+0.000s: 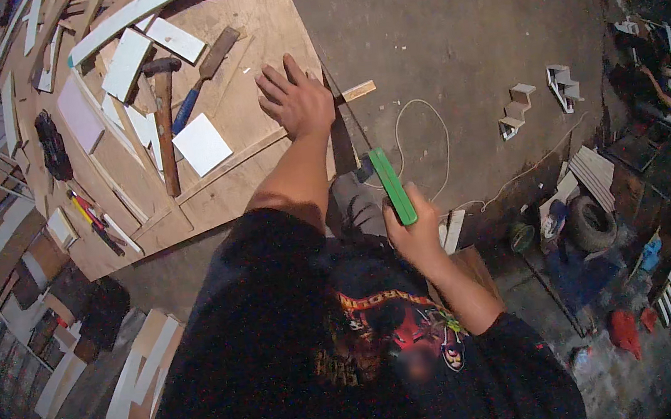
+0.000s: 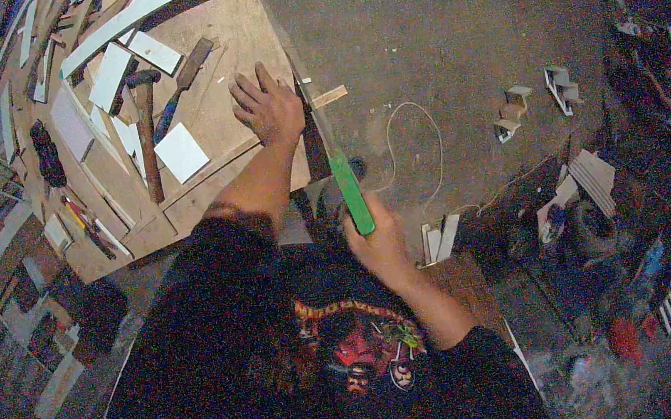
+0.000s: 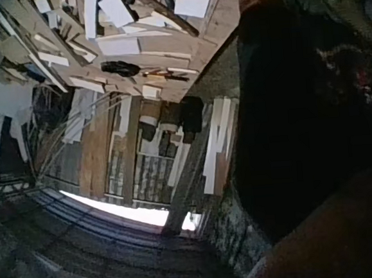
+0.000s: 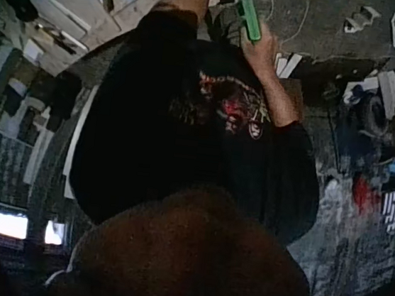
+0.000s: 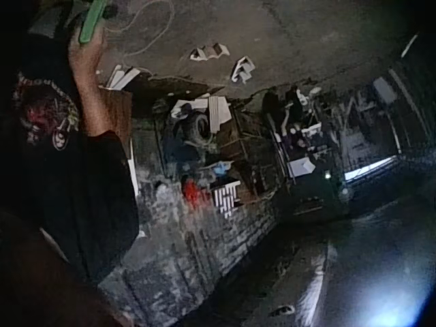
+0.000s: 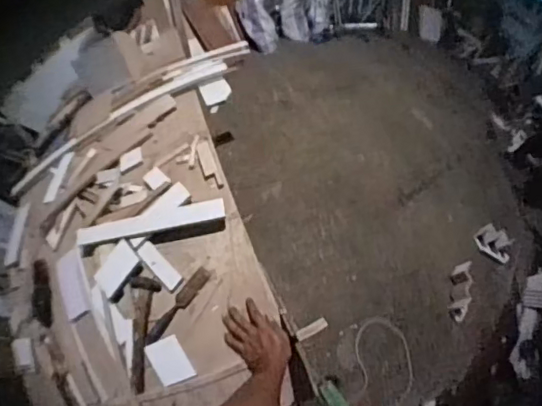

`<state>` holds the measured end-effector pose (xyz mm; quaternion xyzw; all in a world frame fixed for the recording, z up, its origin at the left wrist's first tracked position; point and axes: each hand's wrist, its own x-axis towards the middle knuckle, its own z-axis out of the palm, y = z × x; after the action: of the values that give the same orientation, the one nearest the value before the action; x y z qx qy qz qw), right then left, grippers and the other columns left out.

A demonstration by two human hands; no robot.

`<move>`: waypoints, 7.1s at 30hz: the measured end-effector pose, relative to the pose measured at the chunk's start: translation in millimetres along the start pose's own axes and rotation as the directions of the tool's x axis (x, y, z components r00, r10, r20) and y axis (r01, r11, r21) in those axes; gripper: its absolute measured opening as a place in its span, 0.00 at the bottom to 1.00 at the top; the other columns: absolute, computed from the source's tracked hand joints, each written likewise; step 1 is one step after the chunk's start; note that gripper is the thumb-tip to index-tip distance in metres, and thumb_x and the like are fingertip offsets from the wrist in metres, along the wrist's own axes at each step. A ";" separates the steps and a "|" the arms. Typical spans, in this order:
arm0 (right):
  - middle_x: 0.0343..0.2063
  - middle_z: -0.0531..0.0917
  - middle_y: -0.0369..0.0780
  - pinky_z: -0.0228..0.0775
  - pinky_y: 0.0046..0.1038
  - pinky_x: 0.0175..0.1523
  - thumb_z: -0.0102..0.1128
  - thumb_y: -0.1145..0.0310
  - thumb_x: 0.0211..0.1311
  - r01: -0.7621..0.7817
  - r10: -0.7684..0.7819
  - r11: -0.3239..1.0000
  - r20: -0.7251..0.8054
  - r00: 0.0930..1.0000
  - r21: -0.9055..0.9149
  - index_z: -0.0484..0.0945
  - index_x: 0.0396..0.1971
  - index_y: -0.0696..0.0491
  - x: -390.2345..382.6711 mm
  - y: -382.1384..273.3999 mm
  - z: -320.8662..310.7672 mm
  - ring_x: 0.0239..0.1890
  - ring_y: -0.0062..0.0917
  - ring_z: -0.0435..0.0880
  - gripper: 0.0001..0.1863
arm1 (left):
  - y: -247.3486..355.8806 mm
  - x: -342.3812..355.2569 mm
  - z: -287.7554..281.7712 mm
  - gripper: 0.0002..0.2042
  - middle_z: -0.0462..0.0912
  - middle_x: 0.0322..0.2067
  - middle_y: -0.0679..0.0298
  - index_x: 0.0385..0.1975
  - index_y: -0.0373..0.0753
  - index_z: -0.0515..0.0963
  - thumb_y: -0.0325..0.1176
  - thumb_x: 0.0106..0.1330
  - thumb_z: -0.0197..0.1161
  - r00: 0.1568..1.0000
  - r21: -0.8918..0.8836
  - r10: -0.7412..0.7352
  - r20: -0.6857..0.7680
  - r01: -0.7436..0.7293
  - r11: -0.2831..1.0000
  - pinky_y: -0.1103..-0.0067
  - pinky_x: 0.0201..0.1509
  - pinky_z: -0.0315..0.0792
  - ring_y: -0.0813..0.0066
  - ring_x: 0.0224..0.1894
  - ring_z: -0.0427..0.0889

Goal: The person assembles a small wooden frame by gluing and aligning thin wood strips, then uses a hand saw to cut another length of wood for the project.

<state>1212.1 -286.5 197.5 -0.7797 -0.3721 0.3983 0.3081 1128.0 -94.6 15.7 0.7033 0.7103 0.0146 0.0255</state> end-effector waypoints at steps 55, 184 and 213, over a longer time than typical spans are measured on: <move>0.17 0.78 0.34 0.70 0.26 0.24 0.68 0.58 0.63 0.165 0.058 0.838 -0.387 0.920 0.520 0.80 0.27 0.58 28.0 -10.7 -24.8 0.17 0.19 0.76 0.17 | -52.0 -94.8 -205.0 0.20 0.86 0.32 0.54 0.45 0.37 0.83 0.50 0.73 0.56 0.643 -0.729 0.745 0.179 -0.422 0.539 0.66 0.38 0.76 0.60 0.33 0.85; 0.41 0.87 0.42 0.72 0.42 0.58 0.59 0.71 0.58 0.651 -0.636 0.201 0.407 0.655 -0.732 0.76 0.46 0.49 228.7 104.4 -92.4 0.48 0.38 0.84 0.15 | -96.1 -61.3 -20.6 0.31 0.81 0.29 0.55 0.50 0.30 0.73 0.51 0.59 0.73 0.845 -0.599 -0.399 0.356 0.534 0.596 0.67 0.41 0.78 0.60 0.32 0.83; 0.38 0.86 0.44 0.71 0.39 0.57 0.58 0.74 0.55 0.704 -0.557 0.251 0.496 0.666 -0.664 0.74 0.41 0.51 292.9 118.7 -89.4 0.46 0.39 0.84 0.12 | -22.7 26.2 -0.2 0.36 0.45 0.73 0.34 0.74 0.33 0.50 0.52 0.75 0.45 0.990 0.013 0.040 0.139 -0.042 0.999 0.52 0.77 0.36 0.38 0.76 0.40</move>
<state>1446.7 -124.3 34.6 -0.5751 -0.8140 0.0802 0.0117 1105.1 -68.6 14.2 0.7171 0.6924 -0.0394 0.0689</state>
